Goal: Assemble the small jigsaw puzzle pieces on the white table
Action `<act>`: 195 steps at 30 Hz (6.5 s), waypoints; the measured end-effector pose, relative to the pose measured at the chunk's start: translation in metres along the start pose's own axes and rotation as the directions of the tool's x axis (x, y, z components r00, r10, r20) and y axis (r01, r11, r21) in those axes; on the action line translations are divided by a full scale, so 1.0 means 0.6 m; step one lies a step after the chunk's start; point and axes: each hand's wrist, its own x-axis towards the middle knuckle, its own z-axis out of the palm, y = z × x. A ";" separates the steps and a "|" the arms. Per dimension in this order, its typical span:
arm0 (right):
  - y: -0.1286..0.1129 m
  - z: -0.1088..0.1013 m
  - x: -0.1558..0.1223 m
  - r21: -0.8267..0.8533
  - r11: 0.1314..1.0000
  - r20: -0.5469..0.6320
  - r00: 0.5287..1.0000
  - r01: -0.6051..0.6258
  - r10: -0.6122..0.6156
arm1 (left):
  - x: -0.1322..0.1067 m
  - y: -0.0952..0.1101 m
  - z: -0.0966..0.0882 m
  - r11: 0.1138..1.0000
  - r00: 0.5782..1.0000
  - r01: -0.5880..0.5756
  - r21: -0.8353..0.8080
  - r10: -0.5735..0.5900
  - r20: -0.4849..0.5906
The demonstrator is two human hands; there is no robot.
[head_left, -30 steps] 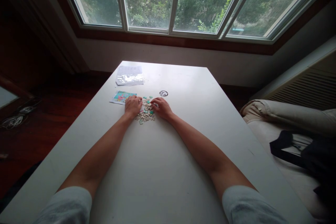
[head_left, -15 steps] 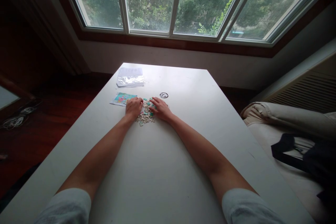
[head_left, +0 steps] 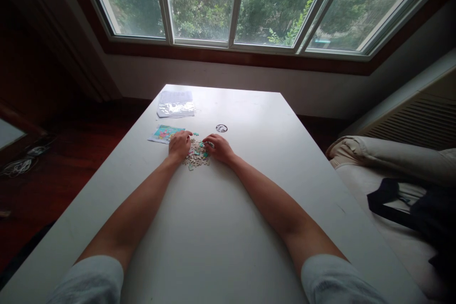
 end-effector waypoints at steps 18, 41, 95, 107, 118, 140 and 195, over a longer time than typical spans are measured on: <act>-0.035 -0.016 0.000 -0.274 0.955 0.132 0.979 -0.114 0.155 | 0.005 -0.002 -0.006 0.986 0.984 -0.139 -0.095 0.148 0.095; 0.000 0.012 0.007 0.536 0.840 -0.037 0.992 -0.081 0.119 | 0.012 0.001 -0.034 0.959 0.986 0.080 -0.272 -0.035 0.166; -0.015 0.028 0.024 0.649 0.734 0.120 0.980 -0.200 0.160 | 0.001 -0.020 -0.017 0.991 0.999 0.015 -0.130 -0.010 0.035; -0.029 0.008 0.016 0.769 0.608 0.162 0.980 -0.197 0.112 | -0.005 -0.014 -0.018 0.962 0.997 0.076 -0.261 -0.064 0.053; -0.004 -0.025 0.014 0.903 0.385 0.034 0.923 -0.193 0.384 | -0.013 0.006 -0.010 0.983 0.996 -0.043 -0.180 0.057 0.068; 0.052 -0.012 0.013 0.807 0.559 -0.152 0.847 -0.192 0.510 | -0.018 0.047 -0.003 0.963 0.904 -0.260 -0.065 0.266 0.336; -0.002 -0.028 -0.023 0.103 0.990 0.025 0.995 -0.101 0.099 | 0.000 0.053 -0.027 0.971 0.957 -0.224 -0.085 0.236 0.167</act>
